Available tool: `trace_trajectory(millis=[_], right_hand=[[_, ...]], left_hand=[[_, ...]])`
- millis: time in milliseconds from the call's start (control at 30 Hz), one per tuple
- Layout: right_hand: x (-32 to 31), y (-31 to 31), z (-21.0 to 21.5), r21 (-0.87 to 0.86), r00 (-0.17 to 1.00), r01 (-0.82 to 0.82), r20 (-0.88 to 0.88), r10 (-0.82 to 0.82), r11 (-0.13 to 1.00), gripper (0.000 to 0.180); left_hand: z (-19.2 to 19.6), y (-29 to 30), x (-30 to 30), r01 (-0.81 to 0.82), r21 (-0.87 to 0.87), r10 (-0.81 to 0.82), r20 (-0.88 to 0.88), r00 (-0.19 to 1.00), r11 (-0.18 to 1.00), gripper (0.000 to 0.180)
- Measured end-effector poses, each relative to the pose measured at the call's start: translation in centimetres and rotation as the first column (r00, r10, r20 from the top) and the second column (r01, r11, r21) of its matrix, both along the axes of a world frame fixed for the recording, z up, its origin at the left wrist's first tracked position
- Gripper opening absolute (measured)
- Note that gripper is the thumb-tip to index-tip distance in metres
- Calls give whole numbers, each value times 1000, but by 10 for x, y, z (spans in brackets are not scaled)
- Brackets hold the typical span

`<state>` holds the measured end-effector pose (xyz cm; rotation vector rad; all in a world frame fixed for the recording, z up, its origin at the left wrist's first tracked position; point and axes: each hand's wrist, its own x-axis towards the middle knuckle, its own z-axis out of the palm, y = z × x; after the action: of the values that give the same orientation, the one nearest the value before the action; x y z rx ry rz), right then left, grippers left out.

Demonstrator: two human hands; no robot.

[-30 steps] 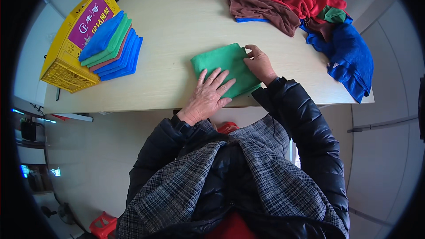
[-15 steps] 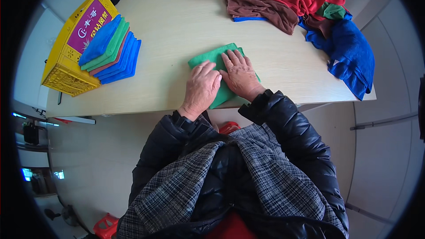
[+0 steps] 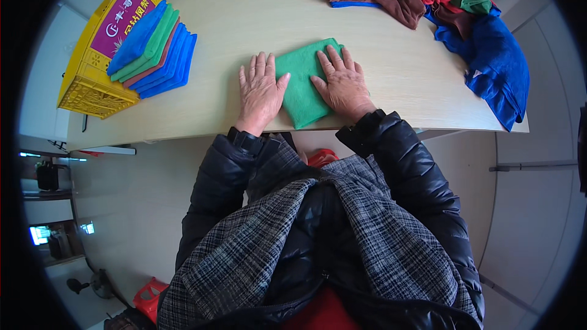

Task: Fold green towels into rectangles and stack them on a workbench.

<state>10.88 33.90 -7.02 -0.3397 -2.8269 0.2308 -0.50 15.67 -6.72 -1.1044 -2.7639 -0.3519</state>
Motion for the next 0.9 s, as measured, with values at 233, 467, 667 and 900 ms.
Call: trace_trajectory(millis=[233,467,667,900], right_hand=[[2,-3,-4,-13,999,24,-32,-24,1000,64],[9,-5,0,-20,997,37,-67,-38,999,62],[19,8,3,-41,999,30,-23,-31,999,60],[16,9,20,133,998,50,39,-56,990,59]], left_hand=[[-1,14,69,341,80,-336,-76,939,937,74],[-7,-7,68,340,68,-332,-103,938,938,75],[-4,-32,71,318,107,-313,-64,948,942,67],[20,-29,43,292,99,-288,-53,956,951,63]])
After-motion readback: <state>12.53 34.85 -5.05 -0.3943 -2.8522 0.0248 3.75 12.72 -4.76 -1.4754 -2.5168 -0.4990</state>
